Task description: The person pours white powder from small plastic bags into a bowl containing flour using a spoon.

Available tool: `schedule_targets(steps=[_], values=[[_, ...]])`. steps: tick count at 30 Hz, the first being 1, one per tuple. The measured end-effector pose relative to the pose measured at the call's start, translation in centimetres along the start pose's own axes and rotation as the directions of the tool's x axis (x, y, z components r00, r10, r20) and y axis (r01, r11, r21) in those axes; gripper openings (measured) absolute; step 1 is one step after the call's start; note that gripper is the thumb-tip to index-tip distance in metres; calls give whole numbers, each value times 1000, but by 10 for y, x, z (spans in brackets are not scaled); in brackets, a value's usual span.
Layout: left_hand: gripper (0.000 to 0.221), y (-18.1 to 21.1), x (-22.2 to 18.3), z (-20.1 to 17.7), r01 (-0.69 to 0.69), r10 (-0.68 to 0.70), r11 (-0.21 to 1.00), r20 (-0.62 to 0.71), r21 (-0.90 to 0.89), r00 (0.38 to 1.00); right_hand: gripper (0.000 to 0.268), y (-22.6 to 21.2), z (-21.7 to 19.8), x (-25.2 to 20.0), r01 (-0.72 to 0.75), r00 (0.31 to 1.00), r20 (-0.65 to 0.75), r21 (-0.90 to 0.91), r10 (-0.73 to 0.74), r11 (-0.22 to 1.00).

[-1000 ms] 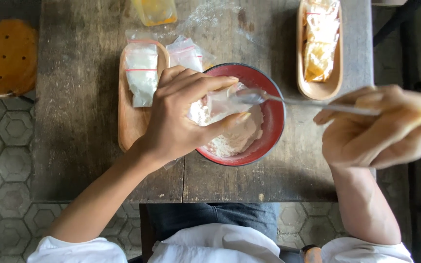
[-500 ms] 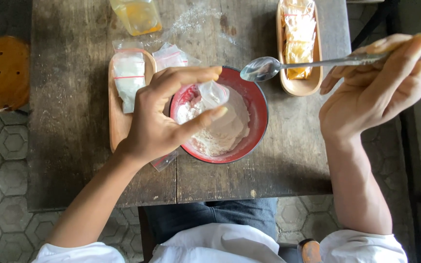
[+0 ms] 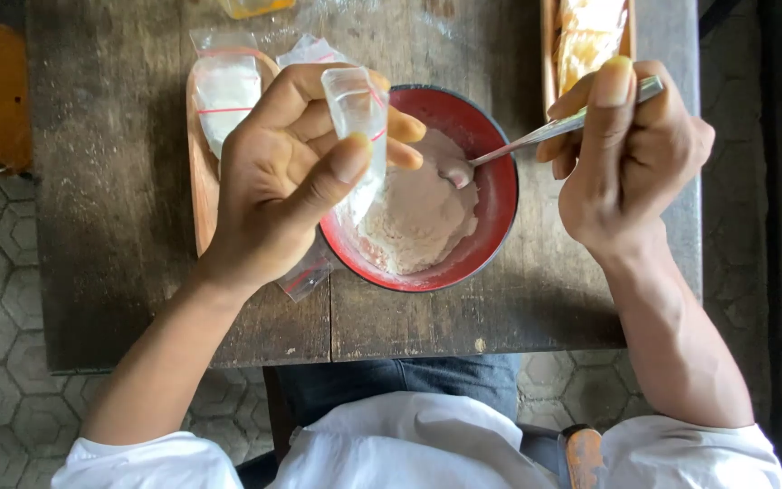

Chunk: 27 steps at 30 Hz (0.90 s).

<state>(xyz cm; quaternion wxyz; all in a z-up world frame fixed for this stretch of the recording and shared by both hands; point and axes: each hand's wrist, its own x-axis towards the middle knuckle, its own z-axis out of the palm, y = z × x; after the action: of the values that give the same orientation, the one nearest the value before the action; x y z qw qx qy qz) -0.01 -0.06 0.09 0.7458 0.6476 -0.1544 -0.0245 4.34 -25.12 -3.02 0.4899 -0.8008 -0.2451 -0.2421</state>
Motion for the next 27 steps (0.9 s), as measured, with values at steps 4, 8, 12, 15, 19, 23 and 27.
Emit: schedule_targets(steps=[4, 8, 12, 15, 19, 23, 27], values=[[41, -3, 0, 2, 7, -7, 1000, 9, 0, 1000, 47, 0, 6, -1, -17, 999, 33, 27, 16, 999], [43, -14, -4, 1, -65, 67, 997, -51, 40, 996, 51, 2, 7, 2, -105, 994, -3, 117, 106, 987], [45, -7, -3, 1, -98, 117, 968, -70, 231, 991, 51, 10, 2, 6, -237, 962, -89, 205, 260, 950], [48, -5, -2, -1, -116, 144, 934, -62, 337, 988, 51, 17, -4, 9, -218, 963, -92, 280, 252, 935], [41, -5, 1, -2, -315, 328, 764, 82, 563, 941, 49, 22, -10, 13, -287, 921, -142, 379, 362, 880], [38, -8, 1, -1, -375, 368, 685, 147, 624, 918, 41, 38, -25, 11, -218, 939, -160, 414, 306, 884], [41, -14, 0, 0, -411, 408, 635, 168, 654, 897, 42, 30, -28, 14, -261, 908, -202, 415, 368, 872]])
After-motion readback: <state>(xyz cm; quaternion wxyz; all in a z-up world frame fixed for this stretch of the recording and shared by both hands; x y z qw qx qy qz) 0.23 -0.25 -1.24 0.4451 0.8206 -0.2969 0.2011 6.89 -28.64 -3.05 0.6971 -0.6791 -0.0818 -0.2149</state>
